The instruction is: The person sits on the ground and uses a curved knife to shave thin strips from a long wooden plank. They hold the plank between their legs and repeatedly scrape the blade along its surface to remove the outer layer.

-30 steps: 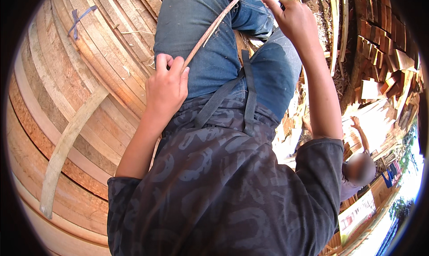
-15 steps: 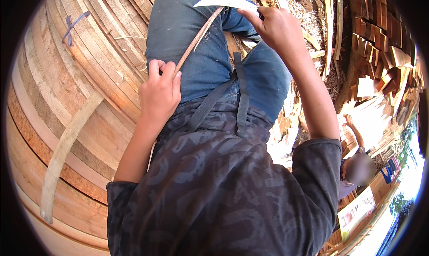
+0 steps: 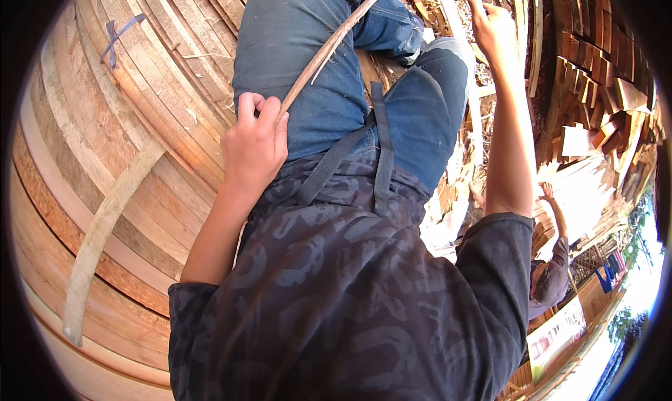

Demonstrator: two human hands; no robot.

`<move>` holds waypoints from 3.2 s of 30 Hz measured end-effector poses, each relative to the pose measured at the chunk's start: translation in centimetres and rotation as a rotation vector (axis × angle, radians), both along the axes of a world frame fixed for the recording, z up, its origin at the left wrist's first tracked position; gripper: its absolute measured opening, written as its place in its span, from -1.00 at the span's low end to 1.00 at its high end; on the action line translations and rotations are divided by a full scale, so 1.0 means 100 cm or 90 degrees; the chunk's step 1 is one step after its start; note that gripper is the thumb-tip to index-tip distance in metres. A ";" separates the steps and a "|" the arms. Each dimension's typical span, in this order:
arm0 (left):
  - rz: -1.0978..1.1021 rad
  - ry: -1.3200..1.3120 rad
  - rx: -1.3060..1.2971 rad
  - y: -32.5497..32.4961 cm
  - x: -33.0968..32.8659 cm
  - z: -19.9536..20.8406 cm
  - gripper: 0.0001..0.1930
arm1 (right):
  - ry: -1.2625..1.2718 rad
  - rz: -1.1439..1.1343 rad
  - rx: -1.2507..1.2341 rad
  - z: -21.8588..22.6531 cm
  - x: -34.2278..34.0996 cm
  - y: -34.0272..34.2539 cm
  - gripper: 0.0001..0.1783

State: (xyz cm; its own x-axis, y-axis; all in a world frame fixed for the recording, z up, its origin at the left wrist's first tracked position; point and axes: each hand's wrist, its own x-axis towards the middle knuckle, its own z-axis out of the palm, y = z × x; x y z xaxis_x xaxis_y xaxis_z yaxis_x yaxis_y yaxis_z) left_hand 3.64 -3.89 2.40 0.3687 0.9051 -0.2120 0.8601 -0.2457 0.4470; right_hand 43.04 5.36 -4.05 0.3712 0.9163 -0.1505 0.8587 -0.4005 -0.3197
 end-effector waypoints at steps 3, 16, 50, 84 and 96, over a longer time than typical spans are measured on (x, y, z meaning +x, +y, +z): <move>-0.003 0.000 0.009 -0.001 -0.002 -0.001 -0.87 | 0.057 0.061 -0.019 -0.002 -0.023 -0.012 -0.21; 0.026 -0.074 -0.040 0.007 -0.008 -0.005 -0.79 | 0.049 0.214 0.014 0.043 -0.113 -0.034 -0.25; 0.072 -0.068 -0.088 0.011 -0.004 -0.008 -0.73 | -0.007 -0.146 -0.026 -0.028 0.075 -0.030 -0.37; -0.030 0.025 0.066 -0.011 0.018 -0.018 -0.31 | -0.007 0.173 -0.097 0.051 -0.052 -0.066 -0.41; -0.024 0.024 0.046 -0.009 0.020 -0.015 -0.30 | -0.149 0.127 -0.094 0.030 0.002 -0.046 -0.33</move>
State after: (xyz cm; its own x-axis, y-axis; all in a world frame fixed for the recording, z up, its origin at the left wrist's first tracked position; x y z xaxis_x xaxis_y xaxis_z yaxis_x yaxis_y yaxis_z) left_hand 5.64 -4.75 0.88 0.3958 0.9042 -0.1606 0.8658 -0.3091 0.3936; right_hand 43.19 0.76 -1.04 0.2271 0.9489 -0.2189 0.9680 -0.2447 -0.0564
